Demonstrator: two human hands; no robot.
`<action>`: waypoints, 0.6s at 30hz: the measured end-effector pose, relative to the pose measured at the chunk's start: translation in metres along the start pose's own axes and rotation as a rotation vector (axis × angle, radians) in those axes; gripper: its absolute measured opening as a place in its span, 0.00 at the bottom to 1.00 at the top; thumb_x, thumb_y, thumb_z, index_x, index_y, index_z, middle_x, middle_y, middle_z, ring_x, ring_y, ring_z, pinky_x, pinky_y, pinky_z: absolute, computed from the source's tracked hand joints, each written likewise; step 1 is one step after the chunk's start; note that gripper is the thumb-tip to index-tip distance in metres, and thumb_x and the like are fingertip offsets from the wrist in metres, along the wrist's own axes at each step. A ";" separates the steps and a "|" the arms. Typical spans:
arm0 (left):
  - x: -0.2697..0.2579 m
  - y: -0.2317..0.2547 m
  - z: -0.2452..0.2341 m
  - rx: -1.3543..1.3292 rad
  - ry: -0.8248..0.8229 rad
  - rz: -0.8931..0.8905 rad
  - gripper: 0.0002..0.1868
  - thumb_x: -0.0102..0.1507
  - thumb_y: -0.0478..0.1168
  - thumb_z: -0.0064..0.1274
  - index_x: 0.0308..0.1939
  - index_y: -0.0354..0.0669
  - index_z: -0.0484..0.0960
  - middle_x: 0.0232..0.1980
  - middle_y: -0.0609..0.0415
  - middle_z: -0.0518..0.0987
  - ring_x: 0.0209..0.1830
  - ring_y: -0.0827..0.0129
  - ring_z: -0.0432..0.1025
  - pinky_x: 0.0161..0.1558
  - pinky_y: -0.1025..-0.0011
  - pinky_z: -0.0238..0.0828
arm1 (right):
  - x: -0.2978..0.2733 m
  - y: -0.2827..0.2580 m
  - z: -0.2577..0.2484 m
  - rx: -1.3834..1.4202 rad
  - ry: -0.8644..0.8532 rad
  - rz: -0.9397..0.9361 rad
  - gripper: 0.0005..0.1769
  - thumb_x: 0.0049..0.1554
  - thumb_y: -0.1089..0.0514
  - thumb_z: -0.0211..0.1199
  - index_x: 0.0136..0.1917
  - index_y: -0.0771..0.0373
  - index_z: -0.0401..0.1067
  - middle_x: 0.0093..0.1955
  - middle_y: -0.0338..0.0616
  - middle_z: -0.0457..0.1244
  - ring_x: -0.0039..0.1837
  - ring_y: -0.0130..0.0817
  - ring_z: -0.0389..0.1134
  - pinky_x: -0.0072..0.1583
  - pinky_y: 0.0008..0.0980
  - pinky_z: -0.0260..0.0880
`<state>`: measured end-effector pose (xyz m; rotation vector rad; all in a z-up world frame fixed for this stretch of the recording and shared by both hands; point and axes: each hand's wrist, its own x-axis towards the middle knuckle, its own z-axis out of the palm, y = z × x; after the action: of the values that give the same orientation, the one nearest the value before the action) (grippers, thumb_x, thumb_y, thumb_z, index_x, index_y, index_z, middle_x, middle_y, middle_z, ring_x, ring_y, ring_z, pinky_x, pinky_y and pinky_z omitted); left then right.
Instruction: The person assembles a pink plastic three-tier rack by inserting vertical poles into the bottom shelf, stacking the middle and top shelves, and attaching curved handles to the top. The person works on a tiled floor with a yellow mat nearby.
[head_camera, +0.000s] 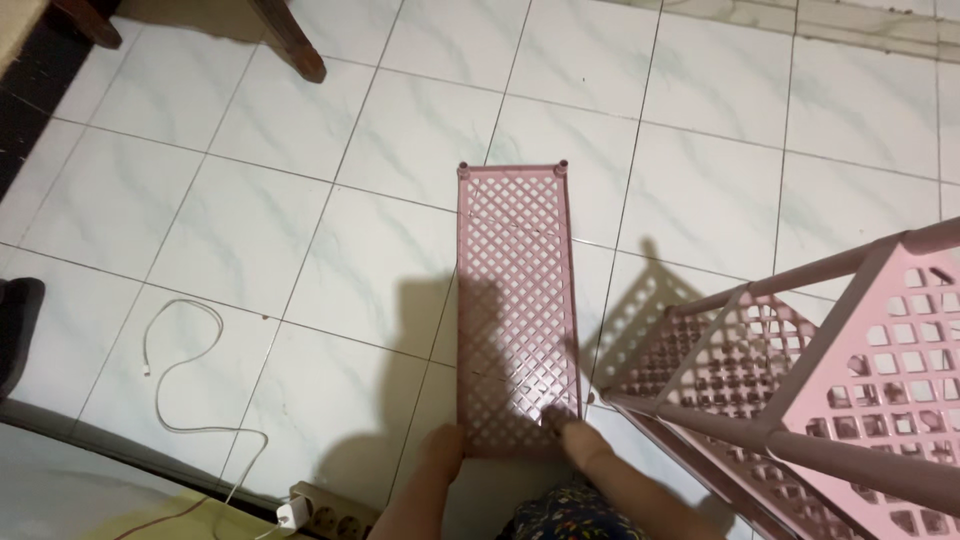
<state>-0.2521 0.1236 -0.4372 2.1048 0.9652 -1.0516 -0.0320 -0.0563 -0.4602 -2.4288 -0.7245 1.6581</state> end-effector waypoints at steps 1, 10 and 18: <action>-0.004 -0.001 0.001 0.024 0.005 -0.002 0.15 0.68 0.38 0.50 0.58 0.43 0.80 0.58 0.45 0.81 0.57 0.54 0.75 0.56 0.59 0.75 | -0.003 -0.001 0.001 -0.226 -0.008 -0.054 0.24 0.63 0.52 0.50 0.72 0.51 0.66 0.72 0.51 0.61 0.71 0.47 0.64 0.70 0.42 0.64; 0.001 -0.005 0.031 -0.163 -0.116 -0.011 0.27 0.68 0.34 0.51 0.71 0.47 0.66 0.64 0.45 0.75 0.63 0.52 0.72 0.63 0.59 0.71 | -0.015 0.027 0.008 0.199 -0.020 -0.087 0.25 0.60 0.56 0.56 0.71 0.49 0.67 0.68 0.54 0.64 0.68 0.49 0.66 0.68 0.41 0.66; 0.000 -0.030 -0.022 -0.197 0.385 0.235 0.12 0.69 0.39 0.48 0.53 0.46 0.82 0.47 0.40 0.82 0.49 0.45 0.77 0.51 0.52 0.74 | -0.008 0.015 -0.024 0.459 0.051 -0.110 0.22 0.68 0.46 0.46 0.58 0.60 0.76 0.53 0.52 0.72 0.51 0.41 0.74 0.58 0.38 0.71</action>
<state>-0.2676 0.1570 -0.4311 2.2274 0.9226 -0.4247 -0.0077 -0.0691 -0.4497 -2.0617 -0.4036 1.5128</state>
